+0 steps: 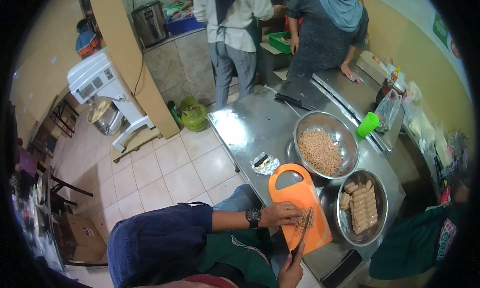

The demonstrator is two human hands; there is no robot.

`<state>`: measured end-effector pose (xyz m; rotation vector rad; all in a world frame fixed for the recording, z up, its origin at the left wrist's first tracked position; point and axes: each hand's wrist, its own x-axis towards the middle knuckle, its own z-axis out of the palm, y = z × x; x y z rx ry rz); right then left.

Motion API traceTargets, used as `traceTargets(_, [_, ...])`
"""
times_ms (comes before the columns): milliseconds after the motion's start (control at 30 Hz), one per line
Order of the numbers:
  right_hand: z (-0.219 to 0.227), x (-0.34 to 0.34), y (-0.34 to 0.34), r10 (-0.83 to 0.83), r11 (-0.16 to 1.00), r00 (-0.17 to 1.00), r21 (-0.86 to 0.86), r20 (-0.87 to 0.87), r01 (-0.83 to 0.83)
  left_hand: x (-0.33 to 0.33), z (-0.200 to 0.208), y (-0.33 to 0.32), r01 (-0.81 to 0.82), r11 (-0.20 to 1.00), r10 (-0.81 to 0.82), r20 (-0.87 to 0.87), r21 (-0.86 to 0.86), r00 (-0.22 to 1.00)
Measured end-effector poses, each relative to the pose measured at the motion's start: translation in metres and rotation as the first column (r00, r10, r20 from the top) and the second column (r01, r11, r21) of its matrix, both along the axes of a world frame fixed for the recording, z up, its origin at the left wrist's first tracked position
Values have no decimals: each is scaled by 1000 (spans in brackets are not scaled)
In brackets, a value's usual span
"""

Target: The person is cutting pieces of tofu into thin strips on a cutting board.

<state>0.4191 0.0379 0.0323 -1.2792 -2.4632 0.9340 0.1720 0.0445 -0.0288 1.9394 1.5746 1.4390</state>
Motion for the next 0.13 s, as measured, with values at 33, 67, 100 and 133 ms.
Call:
traceTargets(33, [-1, 1, 1, 5, 1000, 1000, 1, 1, -5, -1, -2, 1, 7, 999, -5, -34, 48, 999])
traceTargets(67, [-3, 2, 2, 14, 1000, 999, 16, -40, -14, -1, -4, 2, 17, 995, -11, -68, 95, 998])
traceTargets(100, [-5, 2, 3, 23, 999, 996, 30, -81, -20, -2, -7, 3, 44, 994, -38, -62, 104, 997])
traceTargets(133, [-5, 2, 3, 23, 999, 997, 30, -79, -21, -3, -10, 4, 73, 991, -67, -55, 112, 996])
